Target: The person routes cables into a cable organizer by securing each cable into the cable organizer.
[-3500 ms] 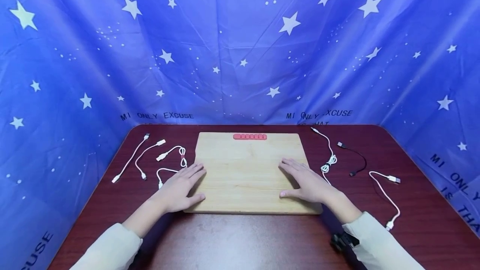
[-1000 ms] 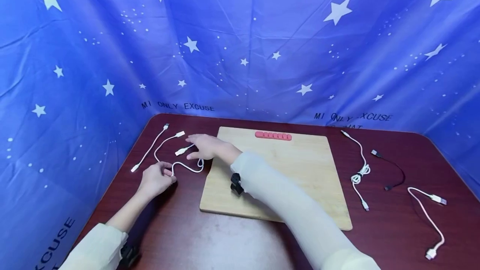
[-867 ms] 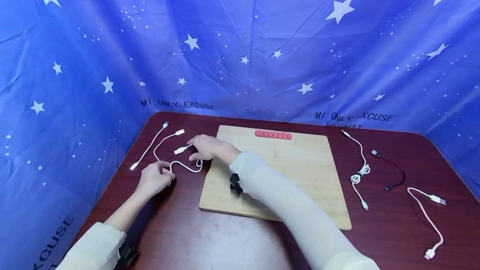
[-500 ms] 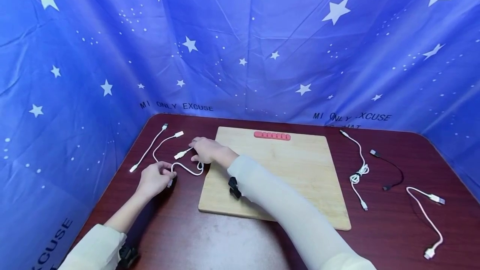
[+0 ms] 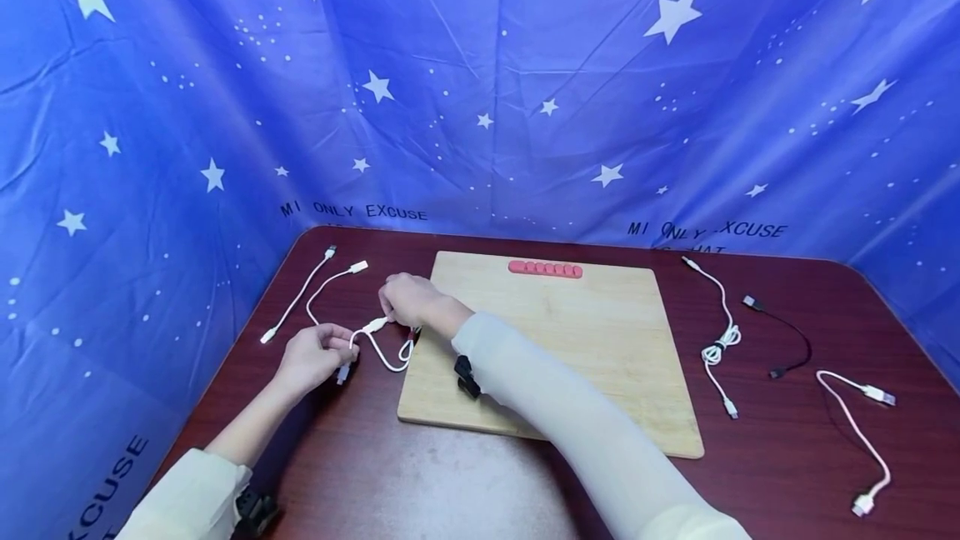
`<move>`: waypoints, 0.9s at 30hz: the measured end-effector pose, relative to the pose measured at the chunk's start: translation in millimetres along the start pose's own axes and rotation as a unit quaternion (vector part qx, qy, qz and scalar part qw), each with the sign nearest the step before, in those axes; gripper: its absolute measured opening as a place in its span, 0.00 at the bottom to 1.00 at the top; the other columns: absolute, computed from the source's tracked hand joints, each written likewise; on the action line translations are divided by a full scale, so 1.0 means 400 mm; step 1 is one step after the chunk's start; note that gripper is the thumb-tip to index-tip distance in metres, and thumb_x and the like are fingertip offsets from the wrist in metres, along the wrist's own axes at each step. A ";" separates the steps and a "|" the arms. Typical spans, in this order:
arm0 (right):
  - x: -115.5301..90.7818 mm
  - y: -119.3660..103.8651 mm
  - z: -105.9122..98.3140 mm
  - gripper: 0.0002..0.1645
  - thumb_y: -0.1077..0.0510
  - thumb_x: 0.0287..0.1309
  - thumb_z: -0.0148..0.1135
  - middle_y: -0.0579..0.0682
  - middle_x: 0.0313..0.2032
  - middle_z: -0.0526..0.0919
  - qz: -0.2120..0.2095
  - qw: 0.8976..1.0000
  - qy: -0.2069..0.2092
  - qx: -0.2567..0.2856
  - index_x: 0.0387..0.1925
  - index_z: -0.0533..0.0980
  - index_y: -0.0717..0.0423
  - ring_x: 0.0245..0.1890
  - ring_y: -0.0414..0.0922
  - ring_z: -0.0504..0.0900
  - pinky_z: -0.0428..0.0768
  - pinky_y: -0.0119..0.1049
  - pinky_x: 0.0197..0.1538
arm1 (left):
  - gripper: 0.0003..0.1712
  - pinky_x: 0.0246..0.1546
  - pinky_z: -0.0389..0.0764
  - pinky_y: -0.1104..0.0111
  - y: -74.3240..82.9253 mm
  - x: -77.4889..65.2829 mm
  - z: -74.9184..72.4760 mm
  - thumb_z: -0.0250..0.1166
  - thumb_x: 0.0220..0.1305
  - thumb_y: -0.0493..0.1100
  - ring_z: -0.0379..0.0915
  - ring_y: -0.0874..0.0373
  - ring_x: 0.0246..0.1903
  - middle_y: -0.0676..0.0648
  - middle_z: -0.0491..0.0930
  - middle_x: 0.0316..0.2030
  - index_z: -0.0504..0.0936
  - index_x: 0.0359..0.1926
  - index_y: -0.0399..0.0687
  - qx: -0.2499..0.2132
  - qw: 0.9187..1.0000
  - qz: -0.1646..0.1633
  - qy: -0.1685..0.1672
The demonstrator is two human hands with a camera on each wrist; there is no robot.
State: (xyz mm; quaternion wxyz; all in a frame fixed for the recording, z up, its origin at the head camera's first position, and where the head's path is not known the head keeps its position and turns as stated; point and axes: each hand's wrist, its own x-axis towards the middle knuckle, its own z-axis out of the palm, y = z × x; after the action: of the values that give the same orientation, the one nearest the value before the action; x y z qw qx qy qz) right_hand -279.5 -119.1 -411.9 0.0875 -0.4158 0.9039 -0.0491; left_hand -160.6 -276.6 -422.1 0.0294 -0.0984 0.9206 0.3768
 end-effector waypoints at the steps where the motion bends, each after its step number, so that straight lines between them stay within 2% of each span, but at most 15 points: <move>1: -0.002 0.001 -0.002 0.07 0.61 0.57 0.62 0.40 0.32 0.80 0.003 1.000 0.005 0.010 0.25 0.78 0.47 0.42 0.38 0.79 0.78 0.27 0.39 | 0.12 0.25 0.69 0.75 0.001 0.000 -0.001 0.68 0.53 0.41 0.72 0.69 0.23 0.50 0.87 0.26 0.83 0.37 0.38 -0.003 1.000 0.002 -0.003; 2: -0.005 0.002 -0.004 0.08 0.63 0.57 0.61 0.40 0.29 0.78 0.004 1.000 0.006 0.020 0.25 0.77 0.47 0.36 0.38 0.78 0.76 0.27 0.36 | 0.12 0.25 0.68 0.75 0.002 -0.001 -0.003 0.68 0.52 0.41 0.71 0.69 0.23 0.50 0.87 0.26 0.83 0.37 0.39 -0.006 1.000 0.004 -0.005; 5: -0.010 0.004 -0.009 0.08 0.63 0.59 0.60 0.40 0.27 0.79 0.012 0.998 0.013 0.052 0.26 0.77 0.49 0.33 0.37 0.76 0.75 0.25 0.36 | 0.12 0.25 0.70 0.76 0.004 -0.004 -0.008 0.67 0.56 0.42 0.73 0.71 0.21 0.53 0.86 0.22 0.82 0.37 0.37 -0.032 0.999 0.006 -0.013; 9: -0.016 0.007 -0.016 0.06 0.61 0.63 0.58 0.43 0.34 0.85 0.019 0.995 0.027 0.098 0.35 0.81 0.52 0.39 0.38 0.79 0.78 0.26 0.45 | 0.16 0.25 0.76 0.79 0.006 -0.010 -0.014 0.63 0.63 0.42 0.77 0.73 0.20 0.55 0.85 0.20 0.81 0.40 0.29 -0.103 0.994 0.001 -0.035; 13: -0.029 0.015 -0.034 0.10 0.61 0.65 0.56 0.46 0.40 0.87 0.032 0.988 0.030 0.146 0.41 0.83 0.54 0.43 0.40 0.80 0.78 0.28 0.52 | 0.19 0.28 0.83 0.77 0.009 -0.017 -0.018 0.60 0.65 0.36 0.80 0.72 0.22 0.45 0.87 0.24 0.77 0.45 0.18 -0.169 0.983 0.006 -0.066; 16: -0.042 0.031 -0.050 0.11 0.61 0.66 0.55 0.46 0.40 0.88 0.040 0.982 0.035 0.182 0.41 0.84 0.54 0.40 0.39 0.76 0.74 0.26 0.48 | 0.19 0.30 0.85 0.75 0.016 -0.022 -0.026 0.60 0.65 0.34 0.81 0.71 0.22 0.39 0.87 0.27 0.76 0.47 0.15 -0.183 0.980 0.010 -0.077; 20: -0.062 0.056 -0.064 0.10 0.62 0.64 0.57 0.51 0.39 0.88 0.039 0.966 0.045 0.250 0.41 0.83 0.57 0.32 0.36 0.73 0.71 0.22 0.37 | 0.19 0.30 0.86 0.74 0.027 -0.030 -0.037 0.61 0.63 0.33 0.81 0.70 0.22 0.43 0.88 0.26 0.76 0.48 0.16 -0.192 0.979 -0.009 -0.067; 22: -0.074 0.068 -0.071 0.09 0.63 0.62 0.60 0.55 0.38 0.88 0.045 0.953 0.048 0.294 0.41 0.83 0.60 0.28 0.34 0.76 0.73 0.20 0.33 | 0.19 0.30 0.86 0.74 0.032 -0.035 -0.042 0.61 0.63 0.33 0.82 0.69 0.22 0.45 0.87 0.25 0.75 0.48 0.16 -0.203 0.977 -0.019 -0.062; 24: -0.088 0.081 -0.080 0.09 0.65 0.59 0.63 0.60 0.38 0.88 0.065 0.930 0.045 0.359 0.41 0.82 0.63 0.25 0.34 0.78 0.79 0.23 0.31 | 0.19 0.30 0.86 0.74 0.038 -0.040 -0.047 0.62 0.62 0.33 0.82 0.68 0.22 0.46 0.87 0.25 0.76 0.48 0.16 -0.207 0.976 -0.024 -0.057; 25: -0.096 0.089 -0.085 0.11 0.66 0.58 0.63 0.63 0.39 0.87 0.078 0.910 0.039 0.405 0.43 0.81 0.66 0.24 0.35 0.80 0.83 0.25 0.32 | 0.19 0.29 0.85 0.74 0.040 -0.043 -0.049 0.62 0.62 0.33 0.82 0.68 0.22 0.46 0.87 0.24 0.76 0.48 0.16 -0.204 0.977 -0.026 -0.053; 27: -0.112 0.109 -0.099 0.15 0.68 0.57 0.63 0.68 0.44 0.84 0.111 0.859 0.028 0.499 0.46 0.79 0.69 0.25 0.40 0.83 0.87 0.33 0.37 | 0.19 0.29 0.85 0.75 0.045 -0.049 -0.052 0.64 0.61 0.34 0.82 0.68 0.22 0.46 0.88 0.24 0.77 0.48 0.18 -0.194 0.979 -0.028 -0.048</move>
State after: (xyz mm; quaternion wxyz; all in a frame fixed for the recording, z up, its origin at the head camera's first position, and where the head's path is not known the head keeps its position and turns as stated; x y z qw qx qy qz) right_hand -291.2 -56.1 -374.9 0.2626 -0.2118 0.8003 -0.4957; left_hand -144.6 -275.8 -392.4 0.0645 -0.1094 0.8245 0.5515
